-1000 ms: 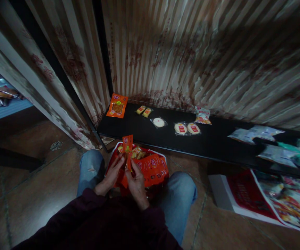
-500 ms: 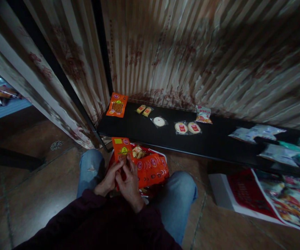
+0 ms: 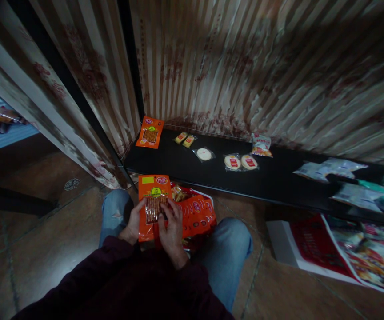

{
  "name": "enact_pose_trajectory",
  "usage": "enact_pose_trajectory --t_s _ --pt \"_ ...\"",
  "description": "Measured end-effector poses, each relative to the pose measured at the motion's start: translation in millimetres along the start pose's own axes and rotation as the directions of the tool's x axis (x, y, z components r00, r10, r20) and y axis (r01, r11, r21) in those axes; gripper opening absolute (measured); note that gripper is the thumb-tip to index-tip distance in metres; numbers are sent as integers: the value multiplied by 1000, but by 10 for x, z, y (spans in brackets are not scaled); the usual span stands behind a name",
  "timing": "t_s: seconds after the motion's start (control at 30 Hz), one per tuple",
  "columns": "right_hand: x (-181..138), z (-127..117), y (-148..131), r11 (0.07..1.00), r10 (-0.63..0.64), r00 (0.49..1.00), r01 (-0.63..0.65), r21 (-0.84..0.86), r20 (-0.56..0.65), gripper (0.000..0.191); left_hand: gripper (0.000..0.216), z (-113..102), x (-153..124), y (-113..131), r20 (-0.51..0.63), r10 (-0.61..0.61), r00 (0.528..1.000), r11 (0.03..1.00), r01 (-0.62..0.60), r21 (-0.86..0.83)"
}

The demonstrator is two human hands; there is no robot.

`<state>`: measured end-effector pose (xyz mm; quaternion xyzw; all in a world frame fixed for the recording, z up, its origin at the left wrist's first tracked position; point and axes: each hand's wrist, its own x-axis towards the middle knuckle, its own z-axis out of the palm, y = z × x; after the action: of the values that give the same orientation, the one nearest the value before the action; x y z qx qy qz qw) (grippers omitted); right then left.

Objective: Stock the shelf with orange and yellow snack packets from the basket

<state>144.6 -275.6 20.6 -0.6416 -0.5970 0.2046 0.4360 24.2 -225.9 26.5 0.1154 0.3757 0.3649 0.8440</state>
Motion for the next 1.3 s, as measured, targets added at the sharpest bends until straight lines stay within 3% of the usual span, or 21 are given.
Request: enact_pose_trajectory --t_s 0.3,0.47,0.6,0.73,0.9,1.13,1.2,1.3 --pt "-5 -6 -27 997 -8 998 13 -82 56 41 53 -102 30 -6 133 49 990 950 -5 -313" --pt "-24 11 -56 984 -44 994 61 -169 102 48 61 -59 1 38 129 61 990 954 -19 -300" --pt "-38 18 -85 942 -89 978 144 -303 188 63 61 -27 7 19 82 97 992 954 -70 -293" --pt "-51 16 -132 912 -26 960 138 -386 280 72 65 -30 9 -18 68 124 990 956 -101 -276" --pt "-39 -10 -217 915 107 897 80 -395 429 86 70 -61 10 -29 103 85 991 967 -57 -247" --pt "48 -54 -375 917 335 737 -113 -381 587 108 63 48 -7 -45 100 150 984 956 -119 -268" --pt "61 -69 -394 920 349 722 -143 -365 597 106 63 84 -30 -43 133 118 984 963 -81 -256" --pt "61 -97 -386 946 299 747 -151 -286 594 91 65 118 -78 -20 178 75 981 971 -31 -236"
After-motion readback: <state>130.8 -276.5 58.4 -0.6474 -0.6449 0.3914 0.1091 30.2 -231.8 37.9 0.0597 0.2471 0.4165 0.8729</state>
